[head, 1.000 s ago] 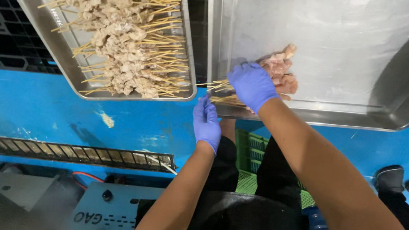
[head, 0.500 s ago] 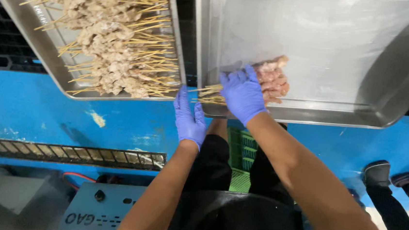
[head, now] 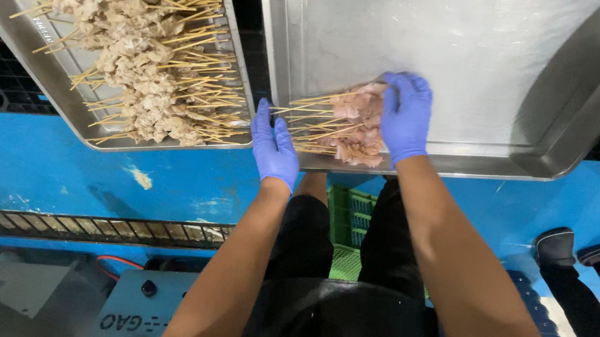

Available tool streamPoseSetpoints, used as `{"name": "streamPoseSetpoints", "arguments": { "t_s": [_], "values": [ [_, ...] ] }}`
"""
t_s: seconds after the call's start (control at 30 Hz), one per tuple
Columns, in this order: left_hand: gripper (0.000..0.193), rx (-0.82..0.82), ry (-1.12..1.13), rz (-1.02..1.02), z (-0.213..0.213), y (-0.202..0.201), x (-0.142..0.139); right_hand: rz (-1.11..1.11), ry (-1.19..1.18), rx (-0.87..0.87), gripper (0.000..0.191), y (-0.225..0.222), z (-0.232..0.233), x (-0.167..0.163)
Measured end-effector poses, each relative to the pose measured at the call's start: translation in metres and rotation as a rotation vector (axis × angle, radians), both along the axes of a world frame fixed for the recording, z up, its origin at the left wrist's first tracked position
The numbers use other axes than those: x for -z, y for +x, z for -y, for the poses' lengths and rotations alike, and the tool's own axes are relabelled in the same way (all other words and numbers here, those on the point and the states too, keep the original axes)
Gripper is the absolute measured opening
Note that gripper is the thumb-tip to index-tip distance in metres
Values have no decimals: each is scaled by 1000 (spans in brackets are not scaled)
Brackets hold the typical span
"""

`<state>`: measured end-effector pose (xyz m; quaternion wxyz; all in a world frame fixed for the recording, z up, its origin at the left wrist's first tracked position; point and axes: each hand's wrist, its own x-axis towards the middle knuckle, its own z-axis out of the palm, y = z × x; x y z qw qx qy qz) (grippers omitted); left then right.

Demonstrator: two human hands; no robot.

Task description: The person, wearing blue gloves, carries a tray of raw meat skewers and places it into a stainless steel cabinet. They then sit and transfer raw meat skewers by hand from a large metal bowl onto empty metal trays, laying the skewers flat in rows and filling the trays.

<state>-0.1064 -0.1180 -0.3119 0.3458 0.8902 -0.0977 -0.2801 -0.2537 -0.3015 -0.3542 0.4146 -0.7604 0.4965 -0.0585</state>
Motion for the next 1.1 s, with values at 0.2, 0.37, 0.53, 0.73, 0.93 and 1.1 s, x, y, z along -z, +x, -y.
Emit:
{"name": "streamPoseSetpoints", "arguments": {
  "t_s": [0.2, 0.37, 0.53, 0.73, 0.93, 1.1],
  "values": [
    [51, 72, 81, -35, -5, 6, -2, -29, -9, -17, 22, -9, -10, 4],
    [56, 88, -38, -7, -7, 8, -1, -304, -157, 44, 23, -33, -5, 3],
    [50, 73, 45, -40, 4, 1, 14, -273, 20, 246, 19, -40, -30, 4],
    [50, -11, -46, -231, -15, 8, 10, -198, -2, 135, 20, -46, -44, 0],
    [53, -22, -70, -395, -24, 3, 12, -172, 97, 243, 24, -51, -46, 1],
    [55, 104, -138, -304, -35, -1, 6, -79, 150, 145, 28, -57, -54, 1]
  ]
}}
